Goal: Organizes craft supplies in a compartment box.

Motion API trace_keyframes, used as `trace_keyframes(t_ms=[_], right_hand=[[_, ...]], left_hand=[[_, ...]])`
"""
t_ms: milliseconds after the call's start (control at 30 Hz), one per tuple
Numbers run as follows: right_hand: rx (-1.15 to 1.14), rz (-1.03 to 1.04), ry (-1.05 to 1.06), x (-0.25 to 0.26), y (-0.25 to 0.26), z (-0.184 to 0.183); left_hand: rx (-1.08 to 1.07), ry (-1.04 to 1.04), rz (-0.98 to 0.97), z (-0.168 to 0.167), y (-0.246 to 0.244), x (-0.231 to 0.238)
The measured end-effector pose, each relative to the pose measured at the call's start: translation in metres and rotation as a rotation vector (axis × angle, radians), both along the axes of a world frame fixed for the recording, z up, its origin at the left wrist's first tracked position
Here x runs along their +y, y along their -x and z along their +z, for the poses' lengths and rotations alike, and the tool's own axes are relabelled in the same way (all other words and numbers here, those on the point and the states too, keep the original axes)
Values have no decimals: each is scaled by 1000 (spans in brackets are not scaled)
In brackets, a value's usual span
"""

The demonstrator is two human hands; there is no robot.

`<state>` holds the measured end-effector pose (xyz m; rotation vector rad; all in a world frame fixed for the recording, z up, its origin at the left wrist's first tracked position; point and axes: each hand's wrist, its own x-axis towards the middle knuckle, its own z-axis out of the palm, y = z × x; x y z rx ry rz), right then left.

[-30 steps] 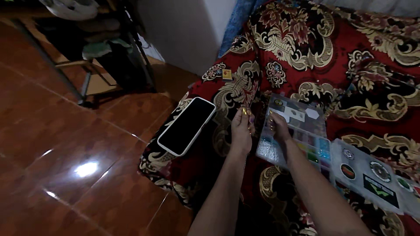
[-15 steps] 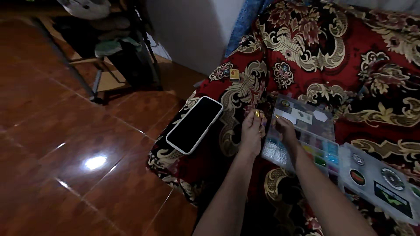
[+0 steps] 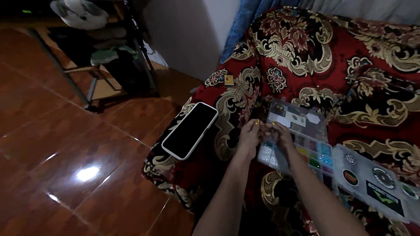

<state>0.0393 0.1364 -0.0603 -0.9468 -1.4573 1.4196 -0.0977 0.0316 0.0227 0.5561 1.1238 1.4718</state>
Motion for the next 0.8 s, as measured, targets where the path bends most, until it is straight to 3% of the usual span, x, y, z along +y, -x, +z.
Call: trace_keyframes(t_ms=[167, 333, 400, 567, 800], right_hand=[[-104, -173, -133, -30, 2, 48], [-412, 110, -106, -57, 2, 89], [-500, 151, -107, -58, 4, 92], [-564, 11, -138, -62, 11, 93], [-479, -17, -112, -58, 2, 86]], left_hand=[[-136, 35, -2, 2, -1, 0], [-18, -44, 4, -7, -4, 2], [44, -83, 0, -10, -5, 3], [101, -95, -29, -11, -7, 3], [121, -62, 24, -5, -6, 0]])
